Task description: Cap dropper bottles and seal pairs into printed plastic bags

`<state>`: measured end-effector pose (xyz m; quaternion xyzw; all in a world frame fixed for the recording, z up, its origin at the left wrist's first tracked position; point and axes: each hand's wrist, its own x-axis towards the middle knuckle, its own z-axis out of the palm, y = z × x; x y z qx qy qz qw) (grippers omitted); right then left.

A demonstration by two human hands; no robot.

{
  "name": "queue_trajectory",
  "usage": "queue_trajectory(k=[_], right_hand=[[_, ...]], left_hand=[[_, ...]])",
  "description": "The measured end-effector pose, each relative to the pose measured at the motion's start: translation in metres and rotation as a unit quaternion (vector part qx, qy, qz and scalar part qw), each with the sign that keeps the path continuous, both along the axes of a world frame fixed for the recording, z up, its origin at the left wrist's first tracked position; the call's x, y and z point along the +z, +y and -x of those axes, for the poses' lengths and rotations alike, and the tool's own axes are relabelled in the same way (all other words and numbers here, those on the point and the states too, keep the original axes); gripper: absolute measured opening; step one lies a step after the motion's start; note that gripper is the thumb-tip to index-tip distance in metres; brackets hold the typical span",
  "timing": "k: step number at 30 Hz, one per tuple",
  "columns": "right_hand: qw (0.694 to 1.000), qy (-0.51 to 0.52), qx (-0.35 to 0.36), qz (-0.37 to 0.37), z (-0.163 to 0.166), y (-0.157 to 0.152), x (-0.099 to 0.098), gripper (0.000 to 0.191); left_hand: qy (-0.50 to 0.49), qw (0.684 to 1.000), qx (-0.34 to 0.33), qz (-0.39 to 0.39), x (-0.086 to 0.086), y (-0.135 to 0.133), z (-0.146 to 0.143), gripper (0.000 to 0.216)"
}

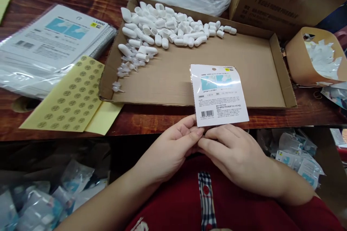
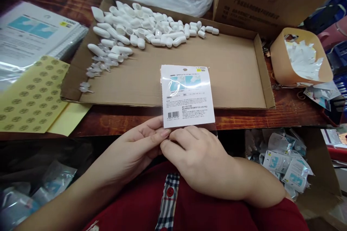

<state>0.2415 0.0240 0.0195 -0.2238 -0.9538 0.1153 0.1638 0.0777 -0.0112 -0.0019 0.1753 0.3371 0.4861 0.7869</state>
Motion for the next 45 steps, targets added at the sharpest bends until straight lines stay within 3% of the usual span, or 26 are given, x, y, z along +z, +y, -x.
queue_trajectory(k=[9,16,22,32,37,41,45], right_hand=[[1.000,0.013,-0.022,0.011,-0.006,-0.007,-0.008,0.023],[0.999,0.042,0.004,0.005,-0.011,-0.005,-0.013,0.020],[0.992,0.109,-0.006,0.056,-0.017,-0.002,-0.008,0.013],[0.999,0.041,-0.020,0.004,-0.010,-0.004,-0.013,0.018],[0.996,0.084,-0.006,-0.001,-0.013,-0.004,-0.016,0.018],[0.988,0.149,0.017,0.035,-0.023,0.000,-0.017,0.013],[0.967,0.212,0.043,0.135,-0.040,-0.002,-0.023,0.009]], left_hand=[[-0.013,1.000,-0.004,-0.002,0.006,-0.001,-0.004,0.034],[0.003,1.000,0.000,0.015,0.010,-0.001,-0.004,0.034],[0.008,0.999,-0.023,-0.026,0.009,-0.001,-0.002,0.035],[0.048,0.998,-0.033,-0.038,0.006,-0.003,-0.006,0.037],[0.014,0.999,-0.033,0.010,0.007,-0.003,-0.006,0.039],[0.008,0.998,-0.053,0.044,0.008,-0.001,-0.006,0.039],[0.030,0.997,-0.031,0.064,0.007,0.003,-0.003,0.027]])
